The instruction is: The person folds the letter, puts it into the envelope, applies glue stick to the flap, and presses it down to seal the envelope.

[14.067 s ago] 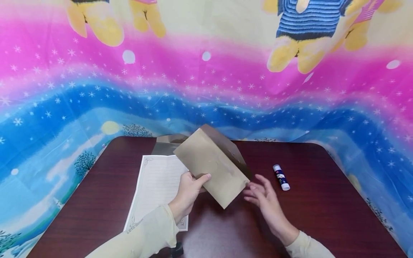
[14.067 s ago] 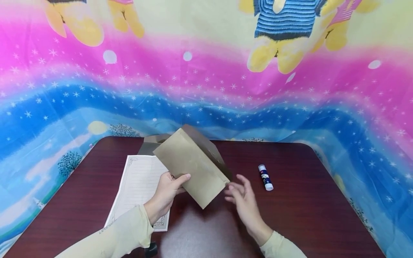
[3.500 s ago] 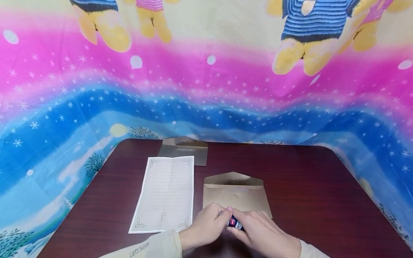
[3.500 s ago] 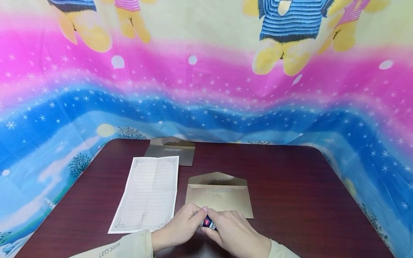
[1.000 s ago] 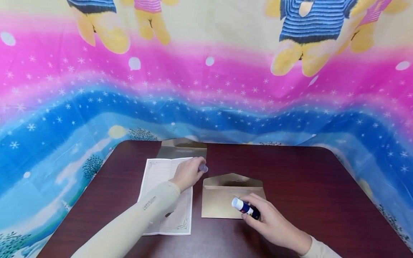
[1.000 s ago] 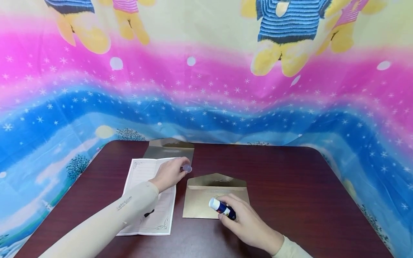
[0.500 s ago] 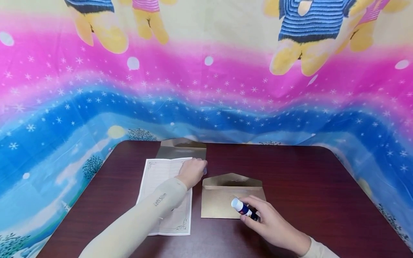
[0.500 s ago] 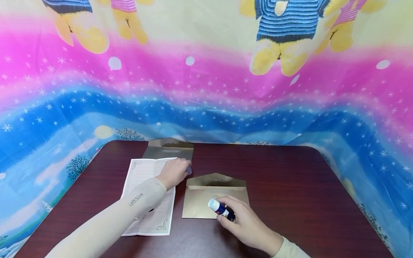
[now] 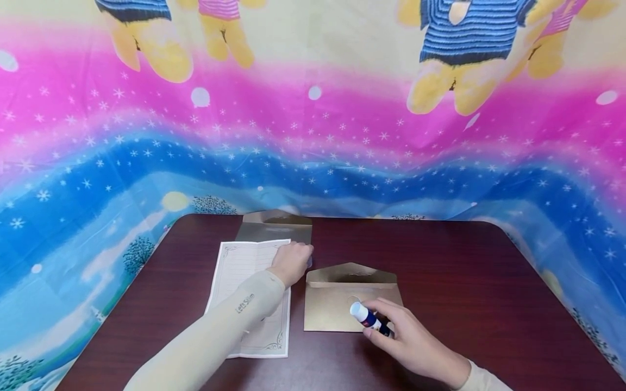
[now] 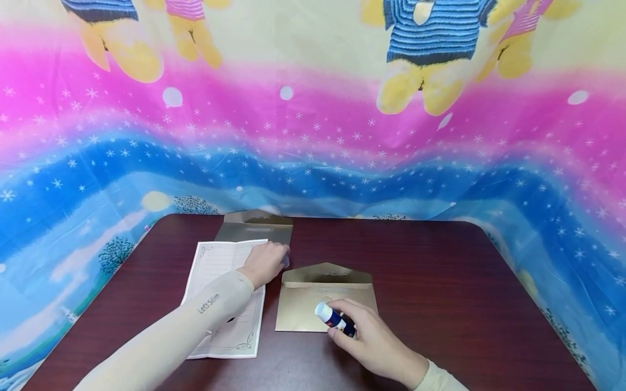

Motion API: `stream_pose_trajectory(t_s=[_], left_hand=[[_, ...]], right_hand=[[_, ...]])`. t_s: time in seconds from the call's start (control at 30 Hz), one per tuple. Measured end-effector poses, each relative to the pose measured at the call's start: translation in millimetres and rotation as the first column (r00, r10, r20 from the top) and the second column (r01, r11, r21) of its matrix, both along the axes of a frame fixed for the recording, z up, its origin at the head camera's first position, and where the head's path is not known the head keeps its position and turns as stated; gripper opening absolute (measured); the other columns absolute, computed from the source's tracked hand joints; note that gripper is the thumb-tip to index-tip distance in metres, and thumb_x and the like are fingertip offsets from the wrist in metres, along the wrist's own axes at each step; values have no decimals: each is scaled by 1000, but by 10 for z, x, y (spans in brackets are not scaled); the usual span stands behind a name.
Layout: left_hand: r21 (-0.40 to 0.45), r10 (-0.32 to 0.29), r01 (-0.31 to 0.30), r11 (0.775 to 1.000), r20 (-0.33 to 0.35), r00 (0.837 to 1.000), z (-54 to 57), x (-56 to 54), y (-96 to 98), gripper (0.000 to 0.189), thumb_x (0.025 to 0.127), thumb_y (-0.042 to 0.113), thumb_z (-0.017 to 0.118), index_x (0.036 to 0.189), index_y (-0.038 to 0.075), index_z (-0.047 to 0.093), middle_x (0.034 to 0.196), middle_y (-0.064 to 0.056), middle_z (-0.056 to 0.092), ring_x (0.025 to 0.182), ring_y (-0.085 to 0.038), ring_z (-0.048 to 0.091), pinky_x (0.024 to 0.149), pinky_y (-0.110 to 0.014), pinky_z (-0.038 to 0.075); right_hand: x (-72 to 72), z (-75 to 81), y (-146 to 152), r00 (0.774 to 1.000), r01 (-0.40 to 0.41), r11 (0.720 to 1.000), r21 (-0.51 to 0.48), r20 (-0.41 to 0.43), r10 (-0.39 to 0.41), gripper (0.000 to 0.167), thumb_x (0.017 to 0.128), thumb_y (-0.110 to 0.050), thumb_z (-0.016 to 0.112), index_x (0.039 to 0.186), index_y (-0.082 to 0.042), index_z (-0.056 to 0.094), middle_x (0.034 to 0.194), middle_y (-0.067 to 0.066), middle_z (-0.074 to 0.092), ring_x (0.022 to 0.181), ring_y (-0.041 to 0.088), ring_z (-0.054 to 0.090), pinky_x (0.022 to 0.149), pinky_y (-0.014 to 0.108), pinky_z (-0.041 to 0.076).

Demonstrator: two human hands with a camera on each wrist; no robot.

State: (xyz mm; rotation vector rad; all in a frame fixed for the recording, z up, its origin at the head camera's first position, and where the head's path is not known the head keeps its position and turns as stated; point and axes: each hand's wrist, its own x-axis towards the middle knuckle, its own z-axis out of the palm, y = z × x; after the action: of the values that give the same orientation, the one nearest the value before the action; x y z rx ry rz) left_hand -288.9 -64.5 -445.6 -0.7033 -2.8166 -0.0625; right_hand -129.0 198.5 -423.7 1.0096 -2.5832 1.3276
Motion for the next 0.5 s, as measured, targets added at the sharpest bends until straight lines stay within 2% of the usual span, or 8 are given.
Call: stream_pose_trajectory(t_s=[0.2,0.33,0.43,0.5], left_hand=[[40,15,-16,999,23,1000,45,11,-16,14,87,17,77,95,11,67,87,-7,72,82,-28,69,67,-43,59],[140,24,-23,990,-6,1000,153,95,6,19,93,24,71,106,11,69,94,-6,72,86,-25,68,69,-41,59],[290,7,-4,957,-10,1000,261,225,58,20,97,27,66,110,12,70,99,-5,73,89,-22,68,71,-39,58],[408,-8,8,913,-1,1000,329,340,110,18,97,25,64,109,14,71,100,-3,74,90,-21,68,73,-37,57]], right_hand=[[-4,-5,8,1000,12,1000,-1,-1,-12,29,97,-11,67,124,-20,61,98,-7,62,86,2,55,65,21,52],[-16,-30,12,999,47,998,-31,-1,-47,30,96,-9,67,124,-18,62,99,-1,66,88,2,59,68,23,55],[-32,-49,-3,995,101,992,-77,-16,-103,35,93,-6,70,126,-17,62,97,3,69,87,3,61,69,24,55],[-47,-52,-20,989,142,984,-111,-27,-146,41,92,-5,72,129,-15,60,98,3,70,88,2,63,70,24,54]])
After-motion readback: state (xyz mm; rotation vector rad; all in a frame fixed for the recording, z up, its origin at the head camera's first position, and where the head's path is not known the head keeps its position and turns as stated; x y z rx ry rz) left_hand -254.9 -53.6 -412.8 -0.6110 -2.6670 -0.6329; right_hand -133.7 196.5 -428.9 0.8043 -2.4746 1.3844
